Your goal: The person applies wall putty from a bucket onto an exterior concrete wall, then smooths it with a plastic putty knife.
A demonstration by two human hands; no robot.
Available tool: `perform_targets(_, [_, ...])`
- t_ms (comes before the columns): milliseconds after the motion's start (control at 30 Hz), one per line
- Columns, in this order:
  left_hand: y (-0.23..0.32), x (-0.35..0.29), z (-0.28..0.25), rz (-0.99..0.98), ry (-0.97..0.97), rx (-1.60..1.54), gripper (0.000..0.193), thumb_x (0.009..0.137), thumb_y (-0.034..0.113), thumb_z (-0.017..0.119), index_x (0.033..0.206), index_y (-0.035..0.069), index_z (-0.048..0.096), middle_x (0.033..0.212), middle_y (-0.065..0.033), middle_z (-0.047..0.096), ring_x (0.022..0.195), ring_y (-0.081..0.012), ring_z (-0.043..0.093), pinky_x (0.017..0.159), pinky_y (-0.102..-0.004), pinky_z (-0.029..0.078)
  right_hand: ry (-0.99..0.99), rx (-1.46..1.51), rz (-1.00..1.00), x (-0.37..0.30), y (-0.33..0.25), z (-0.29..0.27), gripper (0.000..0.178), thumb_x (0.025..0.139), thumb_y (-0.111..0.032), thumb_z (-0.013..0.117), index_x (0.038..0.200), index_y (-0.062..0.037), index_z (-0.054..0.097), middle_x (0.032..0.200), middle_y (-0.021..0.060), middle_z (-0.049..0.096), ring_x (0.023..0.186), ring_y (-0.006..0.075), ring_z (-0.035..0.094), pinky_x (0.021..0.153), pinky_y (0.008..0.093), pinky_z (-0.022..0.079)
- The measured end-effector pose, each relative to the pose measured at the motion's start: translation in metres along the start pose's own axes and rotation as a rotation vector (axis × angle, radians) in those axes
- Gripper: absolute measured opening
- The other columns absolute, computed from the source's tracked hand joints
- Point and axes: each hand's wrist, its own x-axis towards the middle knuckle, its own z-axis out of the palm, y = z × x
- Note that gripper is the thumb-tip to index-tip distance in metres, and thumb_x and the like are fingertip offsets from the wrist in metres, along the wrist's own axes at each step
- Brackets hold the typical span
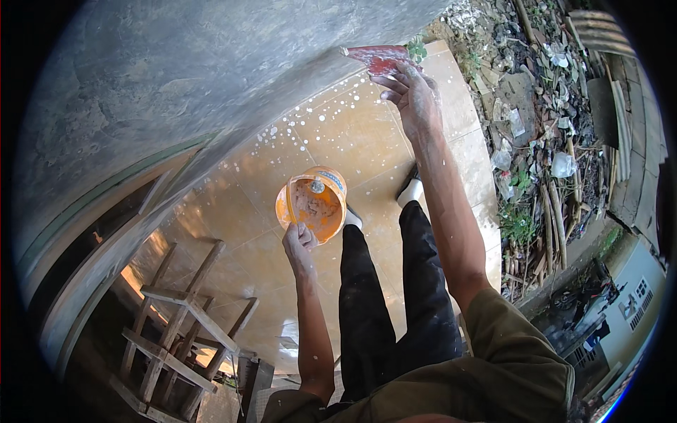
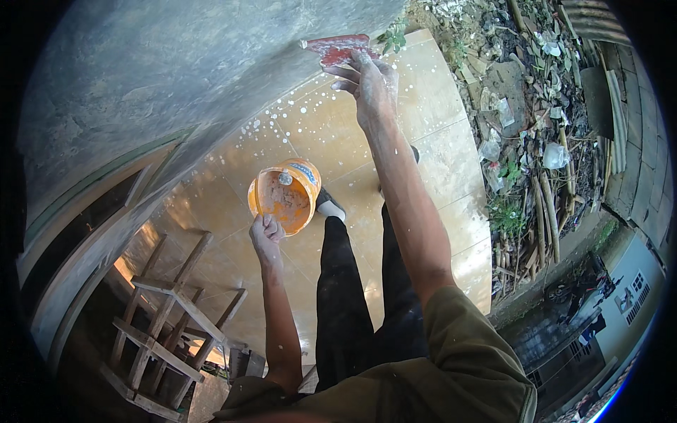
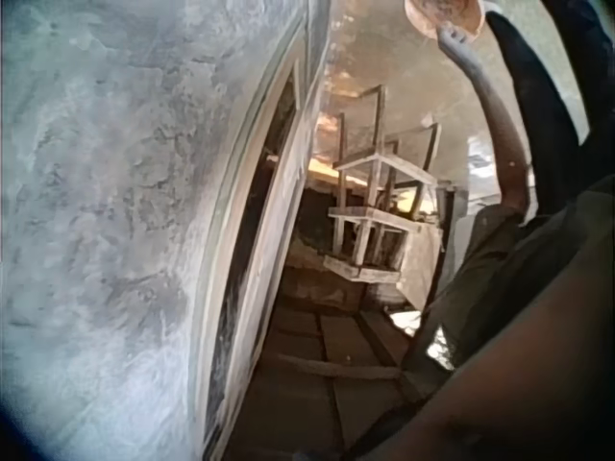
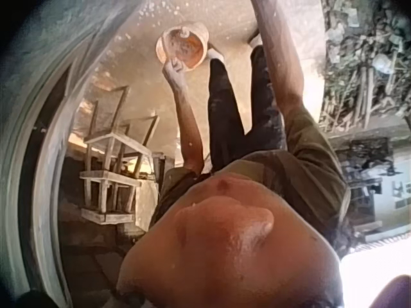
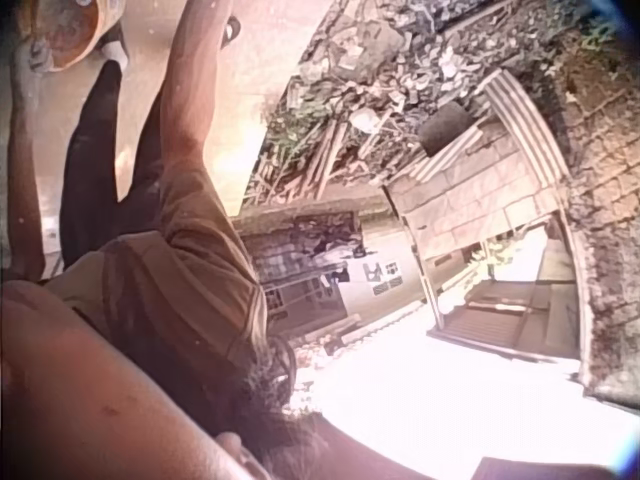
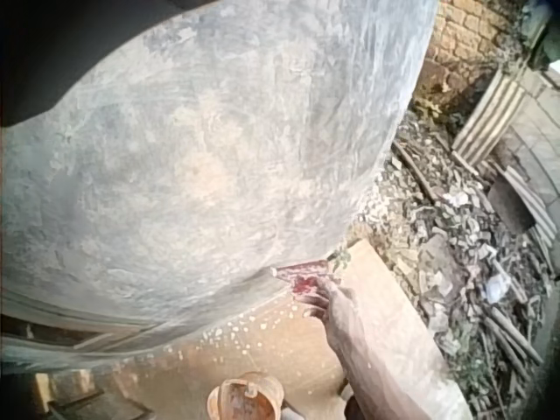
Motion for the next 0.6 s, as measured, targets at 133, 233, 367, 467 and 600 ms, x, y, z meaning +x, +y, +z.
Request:
perform_targets(133, [-0.002,-0.002,0.006,0.021,0.0,0.002,0.031,0.086,0.028,0.037,0.06,0.015,0.025,0.055,0.006,0.018,0.048,-0.0057,0.019,0.045,-0.0226,0.015,-0.068,-0.102,0.006,0.0,-0.002,0.014,0.025,0.088,-0.014,0.048,0.098,0.0083,0.052,0.09,0.0159,0.06,0.078,0.0259,0.064,0.053,0.0272,0.05])
perform_targets(233, [-0.001,-0.002,0.01,0.052,0.001,0.01,0.031,0.086,0.028,0.038,0.06,0.015,0.025,0.055,0.006,0.018,0.048,-0.0057,0.019,0.045,-0.0226,0.015,-0.081,-0.158,0.016,0.001,-0.001,0.018,0.026,0.088,-0.014,0.048,0.097,0.0094,0.053,0.089,0.0173,0.061,0.076,0.0262,0.065,0.051,0.0272,0.051])
perform_targets(367, [0.002,-0.003,0.018,0.065,-0.026,-0.015,0.032,0.086,0.028,0.038,0.06,0.015,0.025,0.055,0.006,0.018,0.048,-0.0057,0.019,0.045,-0.0225,0.015,-0.082,-0.225,0.073,0.006,0.016,0.031,0.026,0.087,-0.012,0.045,0.095,0.0104,0.055,0.086,0.0187,0.063,0.074,0.0254,0.065,0.052,0.0268,0.052])
perform_targets(467, [0.004,-0.002,0.022,0.05,-0.012,-0.042,0.031,0.086,0.028,0.039,0.06,0.015,0.026,0.055,0.006,0.019,0.048,-0.0056,0.019,0.045,-0.0225,0.015,-0.139,-0.227,0.19,0.015,0.027,0.044,0.024,0.086,-0.01,0.045,0.095,0.009,0.055,0.087,0.0191,0.063,0.074,0.0239,0.066,0.055,0.0262,0.053])
perform_targets(600, [0.008,0.001,0.018,0.056,-0.065,-0.085,0.025,0.09,0.022,0.037,0.066,0.015,0.034,0.052,0.006,0.021,0.043,-0.0053,0.019,0.043,-0.0214,0.018,-0.091,-0.203,0.245,0.022,0.042,0.054,0.023,0.086,-0.009,0.043,0.094,0.009,0.055,0.087,0.0198,0.063,0.075,0.0239,0.065,0.057,0.0267,0.053])
